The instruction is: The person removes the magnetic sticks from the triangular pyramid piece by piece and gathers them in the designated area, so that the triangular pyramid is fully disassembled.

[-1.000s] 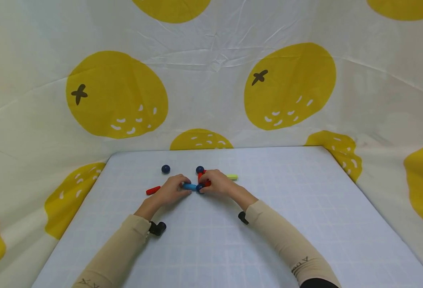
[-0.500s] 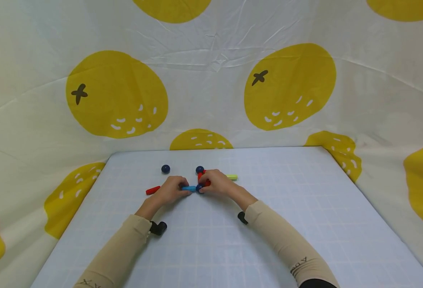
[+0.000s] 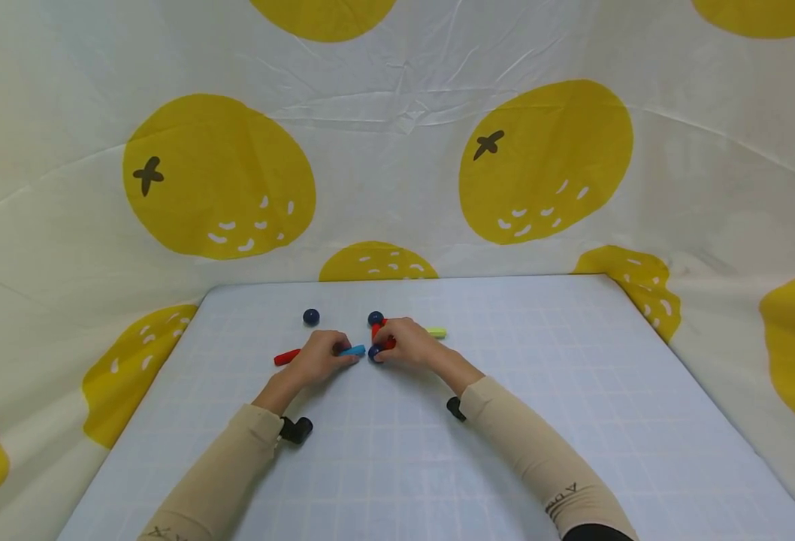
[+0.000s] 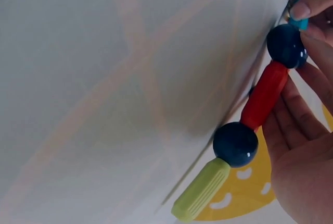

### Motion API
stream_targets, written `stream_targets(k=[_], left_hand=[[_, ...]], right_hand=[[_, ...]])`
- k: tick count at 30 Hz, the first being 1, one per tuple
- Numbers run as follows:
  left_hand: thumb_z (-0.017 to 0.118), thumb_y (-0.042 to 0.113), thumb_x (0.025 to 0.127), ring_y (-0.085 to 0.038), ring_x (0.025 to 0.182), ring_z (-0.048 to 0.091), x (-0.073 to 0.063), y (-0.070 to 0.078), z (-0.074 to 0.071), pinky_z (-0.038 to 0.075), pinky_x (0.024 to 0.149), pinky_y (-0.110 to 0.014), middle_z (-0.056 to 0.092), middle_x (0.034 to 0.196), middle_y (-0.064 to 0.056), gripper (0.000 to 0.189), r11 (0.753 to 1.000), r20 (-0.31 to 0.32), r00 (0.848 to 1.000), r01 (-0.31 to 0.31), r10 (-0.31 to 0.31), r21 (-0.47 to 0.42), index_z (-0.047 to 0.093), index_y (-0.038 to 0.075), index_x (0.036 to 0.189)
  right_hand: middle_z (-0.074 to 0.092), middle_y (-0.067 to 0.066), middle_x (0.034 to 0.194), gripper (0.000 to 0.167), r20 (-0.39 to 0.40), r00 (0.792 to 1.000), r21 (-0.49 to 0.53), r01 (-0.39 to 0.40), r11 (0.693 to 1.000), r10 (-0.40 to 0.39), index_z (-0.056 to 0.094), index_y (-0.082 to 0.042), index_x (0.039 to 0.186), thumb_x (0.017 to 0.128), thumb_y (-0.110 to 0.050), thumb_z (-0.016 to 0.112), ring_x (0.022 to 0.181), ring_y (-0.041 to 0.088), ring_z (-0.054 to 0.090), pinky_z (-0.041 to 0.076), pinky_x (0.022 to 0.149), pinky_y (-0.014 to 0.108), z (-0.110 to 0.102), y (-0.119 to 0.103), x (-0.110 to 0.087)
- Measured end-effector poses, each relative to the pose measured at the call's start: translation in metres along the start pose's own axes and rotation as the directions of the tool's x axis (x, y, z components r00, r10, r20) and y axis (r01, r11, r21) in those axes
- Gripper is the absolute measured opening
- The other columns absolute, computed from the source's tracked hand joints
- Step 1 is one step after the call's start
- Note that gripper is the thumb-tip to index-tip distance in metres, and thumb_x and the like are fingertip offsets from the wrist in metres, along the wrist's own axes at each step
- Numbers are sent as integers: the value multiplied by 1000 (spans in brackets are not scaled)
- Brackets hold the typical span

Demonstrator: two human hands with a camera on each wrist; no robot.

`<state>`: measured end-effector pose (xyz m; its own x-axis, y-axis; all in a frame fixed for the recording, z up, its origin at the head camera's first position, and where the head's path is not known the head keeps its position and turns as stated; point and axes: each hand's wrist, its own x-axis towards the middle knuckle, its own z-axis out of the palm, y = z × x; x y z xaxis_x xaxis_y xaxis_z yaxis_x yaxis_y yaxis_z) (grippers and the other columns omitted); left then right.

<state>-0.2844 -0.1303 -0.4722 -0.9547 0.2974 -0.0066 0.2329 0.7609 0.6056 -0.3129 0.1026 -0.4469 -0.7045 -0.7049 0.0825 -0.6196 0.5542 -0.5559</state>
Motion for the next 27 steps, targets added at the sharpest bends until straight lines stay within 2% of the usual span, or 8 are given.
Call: stream_targets(k=[4, 7, 11, 13, 16, 21, 27], left_hand=[[78, 22, 93, -18, 84, 54, -7, 1, -8, 49, 79, -32, 62, 86, 0, 12, 1000, -33, 999, -10, 10, -5, 72, 11, 95], [78, 19, 93, -17, 80, 55, -14, -3, -21, 49, 75, -32, 63, 84, 0, 11, 998, -81, 995, -54, 52, -19, 73, 9, 92], [79, 17, 92, -16, 75, 56, -26, -16, -42, 49, 68, -30, 65, 82, -1, 11, 993, -160, 982, -111, 104, -31, 74, 7, 91], [79, 16, 92, -16, 74, 58, -33, -27, -52, 49, 65, -30, 66, 83, -2, 11, 993, -195, 976, -111, 102, -38, 74, 6, 91], [79, 16, 92, -18, 75, 59, -45, -46, -66, 49, 65, -30, 67, 82, -3, 11, 997, -234, 971, -68, 56, -42, 73, 6, 91], [78, 19, 92, -23, 80, 57, -60, -73, -80, 48, 71, -33, 66, 83, -6, 15, 998, -253, 965, 59, -64, -27, 71, 5, 92], [76, 20, 94, -27, 85, 54, -66, -90, -85, 47, 74, -35, 64, 90, -12, 25, 988, -267, 952, 154, -147, 4, 70, -2, 104]], right_hand=[[70, 6, 103, 21, -4, 1000, -11, 12, 1000, -12, 77, -7, 109, 89, -15, 81, 94, 21, 58, 51, 92, 35, 0, 0, 2], [70, 5, 103, 22, -5, 1000, -10, 7, 1000, -7, 77, -8, 109, 89, -15, 81, 94, 19, 57, 51, 90, 34, 0, 1, 3], [70, 5, 103, 22, -7, 1000, -8, -3, 1000, 3, 78, -7, 109, 88, -16, 82, 94, 20, 58, 51, 90, 37, 0, 1, 3], [70, 5, 104, 23, -8, 1000, -6, -10, 1000, 10, 77, -6, 109, 88, -15, 82, 96, 21, 58, 51, 92, 38, 0, 1, 2], [70, 5, 106, 24, -10, 1000, -8, -17, 1000, 17, 77, -6, 110, 88, -15, 82, 97, 21, 58, 51, 94, 38, 1, 1, 1], [70, 5, 104, 22, -6, 1000, -3, -28, 1000, 28, 78, -8, 108, 89, -15, 82, 96, 22, 58, 50, 92, 37, 2, 1, 0], [69, 4, 101, 22, -15, 999, 1, -32, 999, 32, 78, -8, 108, 89, -16, 82, 94, 21, 56, 49, 88, 35, 2, 1, 0]])
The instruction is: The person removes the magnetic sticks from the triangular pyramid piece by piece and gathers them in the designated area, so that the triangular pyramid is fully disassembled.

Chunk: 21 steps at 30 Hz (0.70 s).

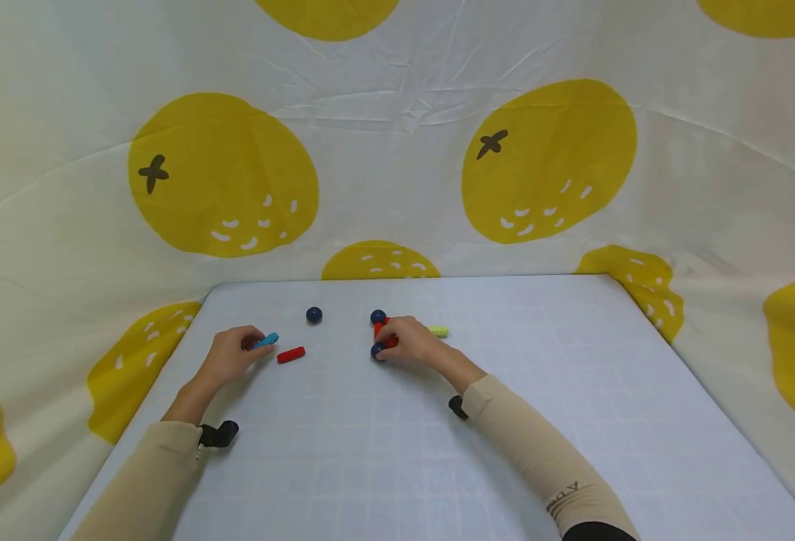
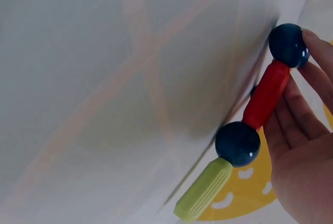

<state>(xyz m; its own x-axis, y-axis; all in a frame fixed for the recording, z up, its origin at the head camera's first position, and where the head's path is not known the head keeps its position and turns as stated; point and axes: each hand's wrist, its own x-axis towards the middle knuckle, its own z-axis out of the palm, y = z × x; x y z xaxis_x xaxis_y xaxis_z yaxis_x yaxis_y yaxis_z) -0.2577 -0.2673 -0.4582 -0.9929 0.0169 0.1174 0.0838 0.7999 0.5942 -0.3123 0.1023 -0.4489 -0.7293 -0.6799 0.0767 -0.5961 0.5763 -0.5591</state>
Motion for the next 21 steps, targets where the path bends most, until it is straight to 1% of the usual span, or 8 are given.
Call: stream_targets(k=[4, 7, 10, 17, 21], left_hand=[[75, 21, 95, -27, 86, 54, 1, -4, 2, 46, 75, -36, 62, 90, -12, 27, 999, 17, 999, 35, -36, 25, 69, -3, 105], [74, 19, 95, -27, 84, 54, 1, -6, 5, 46, 74, -37, 61, 88, -12, 27, 998, 38, 998, 50, -52, 46, 68, -5, 104], [74, 18, 94, -27, 83, 54, 0, -9, 7, 46, 74, -37, 59, 86, -12, 27, 996, 47, 997, 64, -67, 60, 66, -6, 104], [74, 18, 95, -27, 84, 53, 1, -10, 10, 45, 73, -37, 58, 86, -11, 27, 996, 40, 996, 79, -81, 49, 65, -5, 105], [73, 18, 95, -27, 83, 53, 0, -9, 10, 46, 73, -38, 59, 87, -12, 27, 995, 44, 995, 87, -89, 45, 64, -4, 106]], right_hand=[[69, 5, 103, 22, -2, 1000, 0, -3, 1000, 3, 77, -7, 109, 89, -15, 82, 95, 21, 57, 49, 89, 35, 0, 0, 0], [69, 5, 103, 22, 6, 1000, 3, 0, 1000, 0, 77, -8, 109, 89, -16, 81, 95, 22, 57, 50, 89, 36, 1, 0, 0], [69, 5, 102, 21, 13, 1000, 1, 1, 1000, -1, 77, -8, 108, 89, -16, 81, 95, 23, 57, 50, 90, 36, 1, 0, 0], [68, 6, 99, 21, 6, 1000, -6, -14, 1000, 14, 77, -8, 107, 89, -17, 82, 94, 24, 57, 48, 86, 34, 1, -2, 0], [68, 6, 101, 23, -3, 999, -21, -44, 999, 44, 77, -8, 110, 90, -19, 81, 95, 24, 57, 47, 85, 32, 0, -5, -2]])
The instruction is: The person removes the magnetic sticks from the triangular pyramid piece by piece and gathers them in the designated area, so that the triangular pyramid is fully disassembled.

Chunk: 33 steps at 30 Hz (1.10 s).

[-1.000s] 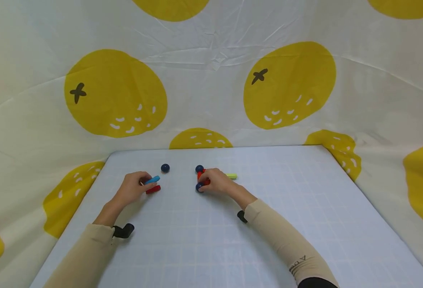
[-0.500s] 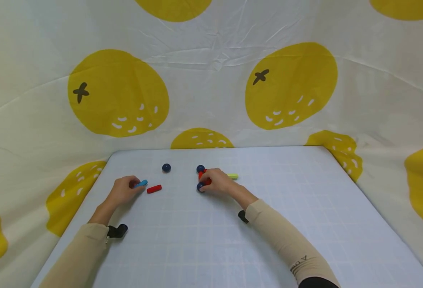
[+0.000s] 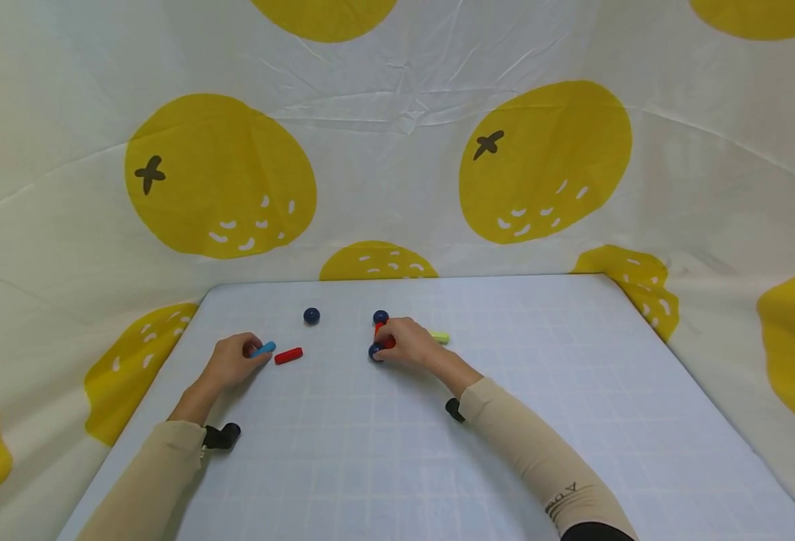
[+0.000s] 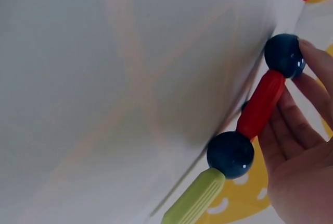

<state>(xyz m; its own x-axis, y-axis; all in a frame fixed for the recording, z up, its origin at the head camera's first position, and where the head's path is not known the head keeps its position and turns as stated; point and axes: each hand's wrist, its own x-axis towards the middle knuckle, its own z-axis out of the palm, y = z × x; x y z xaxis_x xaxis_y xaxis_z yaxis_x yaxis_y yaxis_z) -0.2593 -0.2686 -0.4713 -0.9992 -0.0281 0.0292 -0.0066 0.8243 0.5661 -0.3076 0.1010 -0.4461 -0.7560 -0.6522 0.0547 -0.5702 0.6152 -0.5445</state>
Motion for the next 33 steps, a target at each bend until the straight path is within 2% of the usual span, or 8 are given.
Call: stream_targets(k=[6, 10, 15, 18, 22, 26, 29, 33], left_hand=[[73, 19, 95, -28, 86, 54, -2, 0, -2, 48, 77, -41, 61, 91, -13, 30, 1000, 17, 1000, 7, -7, 12, 63, -5, 111], [73, 21, 95, -33, 95, 55, -6, 1, -9, 50, 85, -46, 61, 104, -19, 40, 999, 33, 999, -6, 4, 51, 60, -5, 123], [73, 24, 96, -40, 108, 54, -9, 8, -20, 49, 95, -54, 57, 123, -25, 52, 994, 2, 998, -58, 58, 91, 55, -3, 135], [73, 26, 95, -40, 110, 53, -11, 19, -22, 48, 96, -54, 56, 127, -24, 53, 993, 1, 995, -98, 98, 68, 55, -1, 138], [74, 26, 95, -39, 114, 54, -13, 38, -17, 48, 98, -55, 57, 130, -22, 52, 987, 30, 988, -152, 151, 46, 57, 1, 137], [76, 25, 94, -39, 113, 56, -12, 57, -7, 48, 96, -54, 60, 127, -21, 50, 974, 44, 974, -223, 222, 25, 59, 1, 134], [77, 23, 93, -39, 110, 58, -10, 67, 4, 49, 93, -53, 61, 124, -21, 48, 960, 56, 958, -282, 281, 8, 60, 0, 132], [78, 26, 92, -36, 109, 60, -6, 83, 22, 51, 92, -49, 62, 124, -18, 49, 954, 108, 949, -298, 298, -12, 61, 3, 132]], right_hand=[[69, 3, 103, 25, -39, 999, -42, -33, 999, 32, 77, -9, 111, 90, -22, 81, 91, 19, 56, 49, 84, 32, 5, -1, -1], [70, -1, 100, 21, -47, 999, -51, -23, 998, 21, 77, -11, 109, 93, -25, 77, 89, 15, 56, 50, 83, 31, 6, -1, -2], [65, -3, 92, 17, -61, 998, -49, -23, 999, 20, 76, -10, 105, 99, -25, 70, 83, 14, 57, 50, 77, 29, -3, 2, -9], [64, 0, 92, 20, -64, 997, -53, -45, 998, 42, 76, -6, 110, 99, -21, 70, 83, 16, 55, 49, 75, 30, -11, 7, -13], [68, 4, 100, 22, -31, 999, -81, -39, 996, 37, 75, -3, 113, 97, -18, 72, 88, 18, 57, 50, 82, 33, -18, 13, -16], [70, 9, 105, 21, -12, 1000, -108, 9, 994, -10, 76, -2, 112, 94, -14, 75, 94, 22, 59, 51, 89, 39, -20, 17, -16], [71, 9, 105, 22, -11, 999, -134, 39, 990, -41, 77, -2, 112, 92, -12, 77, 94, 22, 58, 50, 89, 39, -19, 21, -16], [70, 7, 102, 19, -8, 999, -167, 49, 985, -51, 78, -5, 107, 90, -13, 80, 92, 22, 55, 47, 85, 37, -18, 24, -16]])
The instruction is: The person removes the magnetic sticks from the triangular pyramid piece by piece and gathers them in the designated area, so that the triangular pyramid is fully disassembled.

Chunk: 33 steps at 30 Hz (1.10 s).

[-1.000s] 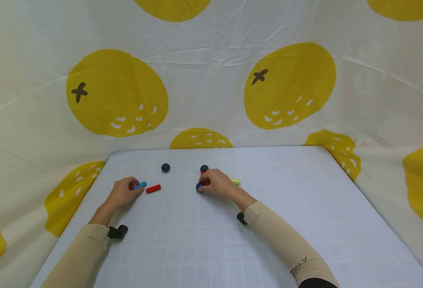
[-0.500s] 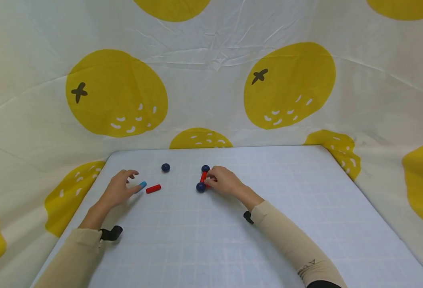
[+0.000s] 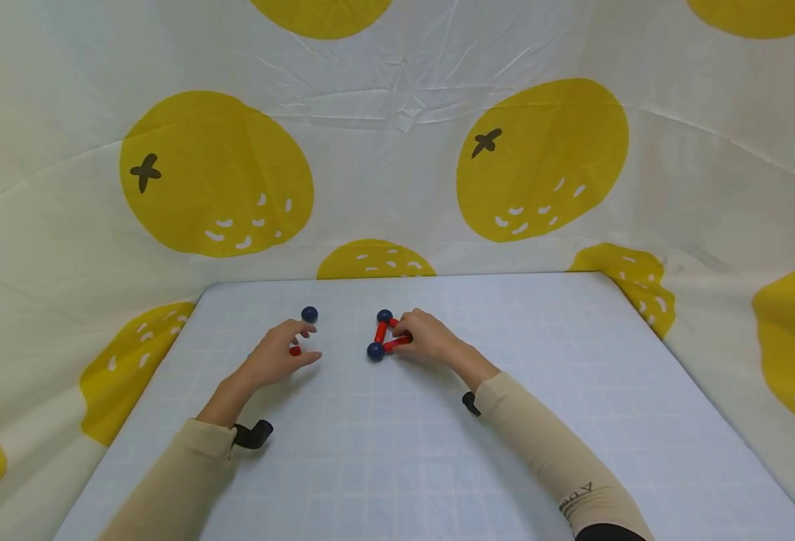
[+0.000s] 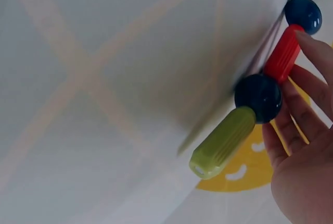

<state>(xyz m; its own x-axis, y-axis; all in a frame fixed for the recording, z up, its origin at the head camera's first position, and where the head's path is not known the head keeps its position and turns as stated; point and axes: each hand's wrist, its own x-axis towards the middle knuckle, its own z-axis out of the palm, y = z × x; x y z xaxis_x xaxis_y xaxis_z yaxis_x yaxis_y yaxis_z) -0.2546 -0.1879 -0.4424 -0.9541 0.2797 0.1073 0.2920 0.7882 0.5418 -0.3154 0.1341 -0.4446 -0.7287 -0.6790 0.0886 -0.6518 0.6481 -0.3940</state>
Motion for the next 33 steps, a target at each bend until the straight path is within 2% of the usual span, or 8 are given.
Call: stream_targets(k=[5, 9, 16, 21, 26, 33], left_hand=[[78, 32, 92, -28, 109, 59, 13, 20, 21, 51, 95, -46, 63, 123, -11, 50, 999, 82, 995, 51, -50, -15, 62, 9, 133], [79, 34, 91, -25, 107, 58, 22, 33, 36, 52, 96, -43, 64, 120, -8, 49, 997, 124, 991, 63, -57, -42, 64, 11, 131], [80, 34, 91, -22, 102, 60, 38, 40, 59, 53, 93, -40, 67, 113, -5, 43, 993, 158, 987, 59, -43, -102, 68, 9, 124], [80, 34, 90, -22, 98, 60, 45, 42, 69, 53, 91, -38, 68, 109, -5, 43, 986, 167, 985, 78, -53, -148, 70, 7, 121], [80, 37, 90, -20, 93, 59, 49, 45, 75, 52, 86, -37, 68, 102, -2, 43, 987, 163, 985, 84, -60, -141, 71, 7, 120], [76, 42, 92, -20, 87, 57, 51, 51, 77, 49, 79, -35, 64, 90, -2, 44, 986, 148, 984, 113, -94, -124, 71, 7, 117]], right_hand=[[69, 5, 100, 17, 15, 999, 7, -30, 1000, 30, 79, -8, 104, 89, -14, 82, 92, 22, 52, 44, 82, 34, 1, 0, 2], [70, 3, 101, 18, 20, 998, 11, -56, 998, 55, 79, -10, 105, 88, -15, 82, 95, 21, 52, 46, 84, 34, 2, 0, 2], [69, 3, 101, 20, 15, 999, 5, -52, 999, 52, 79, -9, 105, 87, -14, 83, 96, 21, 53, 46, 86, 35, 3, -2, 4], [69, 3, 100, 19, 8, 999, 11, -47, 999, 47, 79, -8, 103, 85, -12, 84, 95, 21, 52, 45, 85, 35, 4, -3, 5], [68, 2, 99, 19, 5, 999, 0, -39, 999, 39, 80, -9, 102, 85, -13, 85, 94, 21, 52, 44, 82, 33, 6, -3, 7], [66, 2, 94, 17, 4, 1000, -20, -31, 999, 31, 81, -10, 101, 85, -14, 84, 90, 20, 50, 40, 77, 32, 7, -4, 9]])
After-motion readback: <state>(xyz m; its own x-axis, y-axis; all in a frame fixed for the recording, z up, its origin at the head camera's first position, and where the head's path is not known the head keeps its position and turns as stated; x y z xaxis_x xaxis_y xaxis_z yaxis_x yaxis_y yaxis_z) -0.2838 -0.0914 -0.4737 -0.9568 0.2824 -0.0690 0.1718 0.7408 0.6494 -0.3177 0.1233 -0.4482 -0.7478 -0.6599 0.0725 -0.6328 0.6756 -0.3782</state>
